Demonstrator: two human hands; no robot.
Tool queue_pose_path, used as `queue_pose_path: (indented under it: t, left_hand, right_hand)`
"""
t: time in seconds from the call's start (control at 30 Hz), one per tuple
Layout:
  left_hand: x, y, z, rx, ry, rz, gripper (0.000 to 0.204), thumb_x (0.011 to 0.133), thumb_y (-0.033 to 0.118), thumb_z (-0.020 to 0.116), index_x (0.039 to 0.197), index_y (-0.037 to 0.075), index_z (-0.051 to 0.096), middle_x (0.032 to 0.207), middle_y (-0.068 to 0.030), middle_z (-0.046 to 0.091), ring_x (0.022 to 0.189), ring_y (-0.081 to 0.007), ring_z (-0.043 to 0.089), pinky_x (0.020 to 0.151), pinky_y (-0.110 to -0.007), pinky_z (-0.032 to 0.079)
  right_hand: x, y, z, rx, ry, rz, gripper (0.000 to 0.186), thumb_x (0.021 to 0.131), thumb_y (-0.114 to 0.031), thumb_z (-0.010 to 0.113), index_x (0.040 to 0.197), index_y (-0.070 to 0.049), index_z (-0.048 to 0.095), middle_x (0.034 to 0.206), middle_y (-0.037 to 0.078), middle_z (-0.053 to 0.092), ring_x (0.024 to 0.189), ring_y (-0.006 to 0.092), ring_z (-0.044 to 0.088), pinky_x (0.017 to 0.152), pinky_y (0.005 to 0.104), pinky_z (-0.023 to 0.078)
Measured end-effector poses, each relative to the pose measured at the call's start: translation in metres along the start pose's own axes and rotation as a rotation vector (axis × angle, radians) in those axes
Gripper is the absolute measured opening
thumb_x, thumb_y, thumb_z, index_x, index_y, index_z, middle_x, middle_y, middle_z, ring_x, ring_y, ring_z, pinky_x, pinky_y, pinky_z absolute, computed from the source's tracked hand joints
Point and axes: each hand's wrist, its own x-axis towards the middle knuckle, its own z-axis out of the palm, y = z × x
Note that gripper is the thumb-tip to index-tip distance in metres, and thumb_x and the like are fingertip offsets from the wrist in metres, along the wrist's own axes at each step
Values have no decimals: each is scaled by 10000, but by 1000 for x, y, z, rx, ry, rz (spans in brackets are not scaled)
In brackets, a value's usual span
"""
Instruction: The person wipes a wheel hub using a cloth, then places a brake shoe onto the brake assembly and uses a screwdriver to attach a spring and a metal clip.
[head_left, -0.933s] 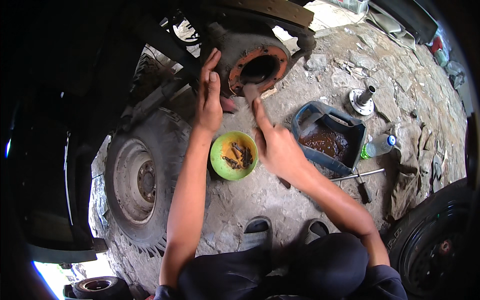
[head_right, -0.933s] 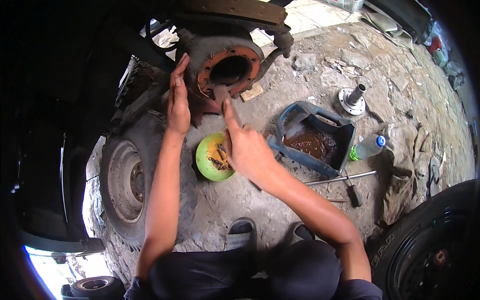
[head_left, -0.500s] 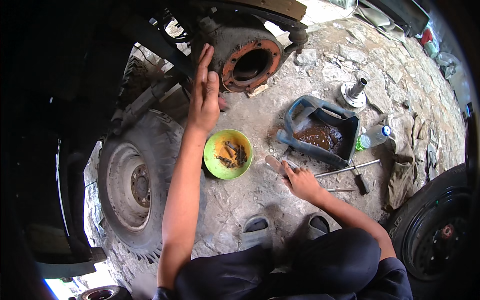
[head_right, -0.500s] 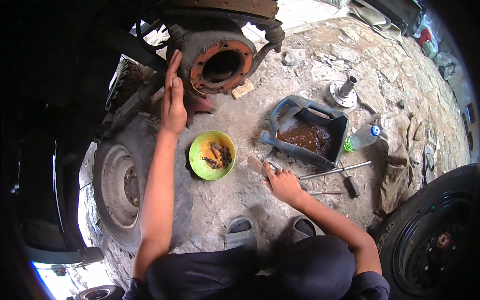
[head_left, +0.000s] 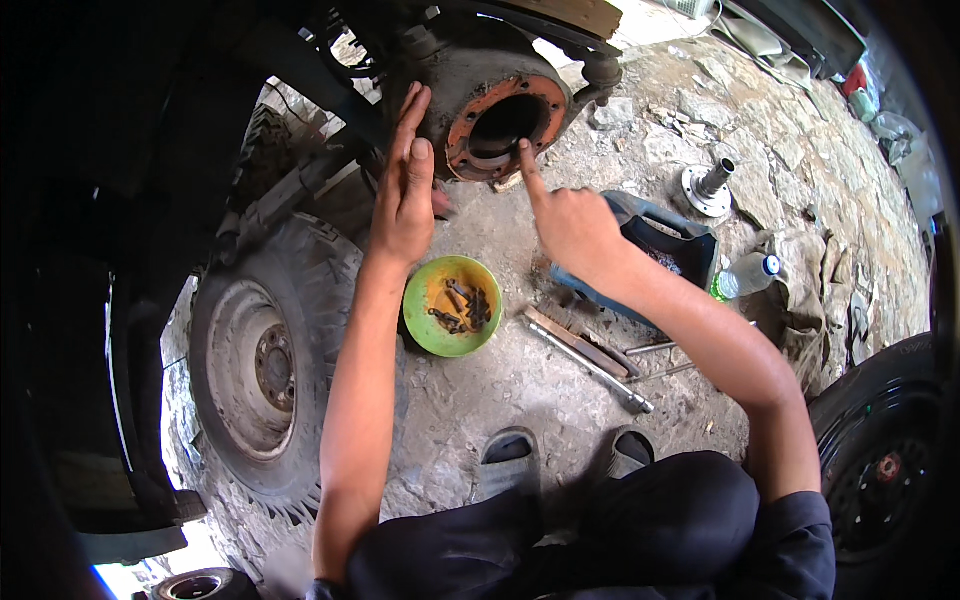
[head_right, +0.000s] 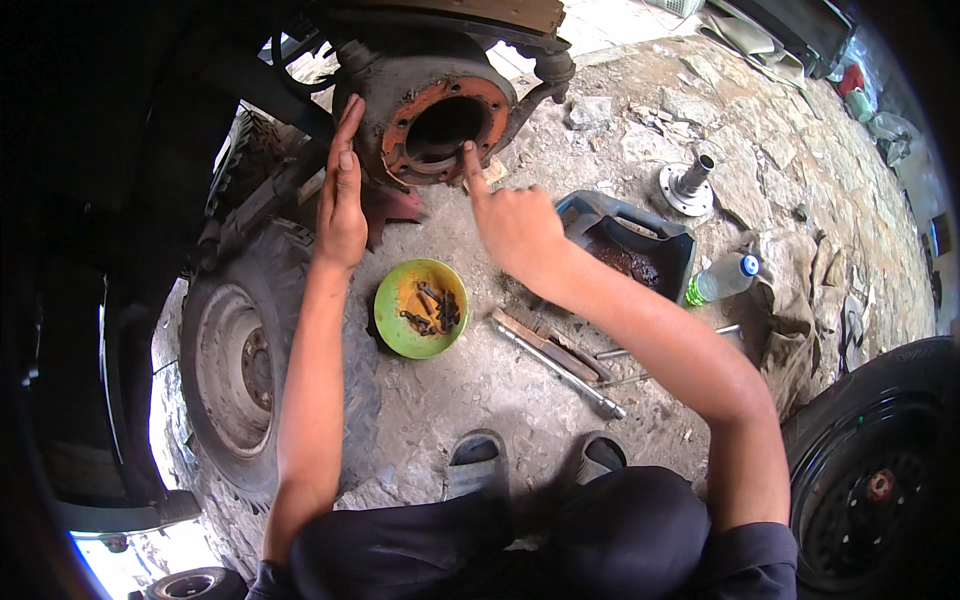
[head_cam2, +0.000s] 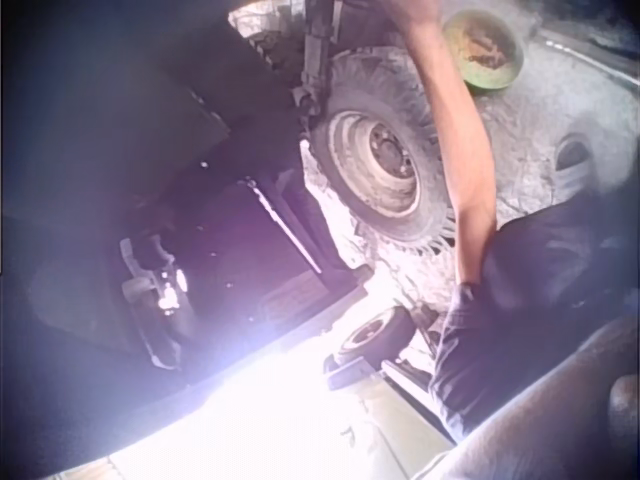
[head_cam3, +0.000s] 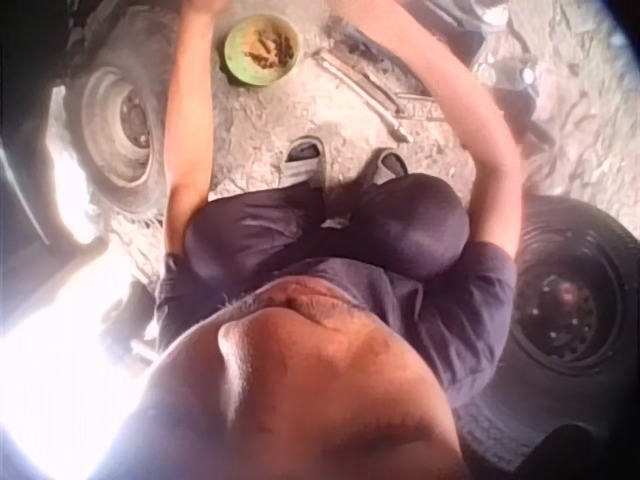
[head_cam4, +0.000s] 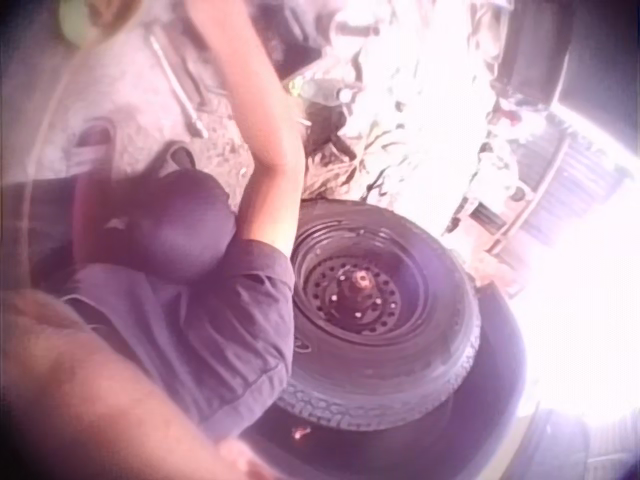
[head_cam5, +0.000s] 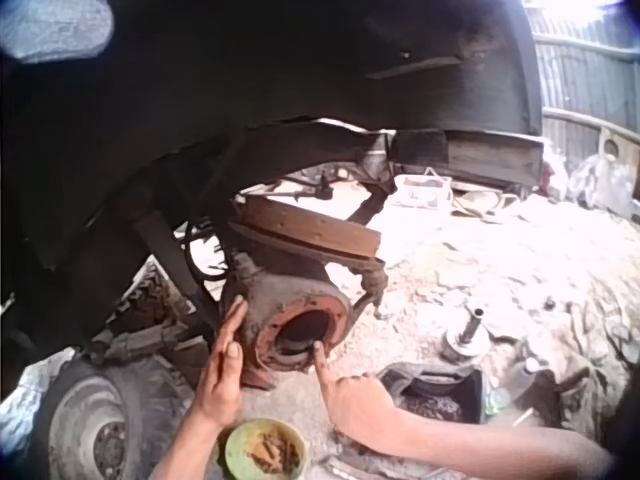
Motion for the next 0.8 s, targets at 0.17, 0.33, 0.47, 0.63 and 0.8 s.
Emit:
queue_pose_path:
  t: [0.17,0.33,0.47,0.63,0.8]
  left_hand:
    - [3,1,0,-9,-15,0,554,1043,364,398,1471,14,373,1530,-185,358,1428,-307,332,1159,-396,263]
    - [-3,2,-9,2,-40,-23,539,1040,346,420,1461,10,389,1519,-184,381,1418,-302,354,1153,-391,278]
    - [-45,7,5,161,171,-54,350,1001,167,526,1296,-22,542,1321,-146,559,1251,-242,516,1078,-360,363]
    - [-93,27,71,-25,-13,-131,73,886,55,673,942,14,648,925,-95,666,923,-236,635,846,-324,478]
    - [-96,20,123,-22,-324,-80,80,854,39,701,916,27,651,926,-104,658,934,-262,637,867,-354,479]
  right_hand:
    - [5,-16,-9,1266,-87,-64,773,920,-146,642,1542,-12,204,675,42,605,583,159,575,568,287,455]
    - [-22,13,-40,1508,-28,137,583,937,-181,670,1454,-41,442,705,-19,516,643,83,486,592,231,412]
    - [-62,74,-20,1172,72,418,288,895,-289,736,987,-17,725,678,-16,613,579,66,503,534,223,395]
    - [-151,102,44,981,380,617,299,896,-282,748,794,-7,696,651,-40,579,594,22,455,526,223,350]
    - [-236,156,63,329,558,903,271,845,-246,761,811,12,686,742,123,676,706,273,630,655,409,472]
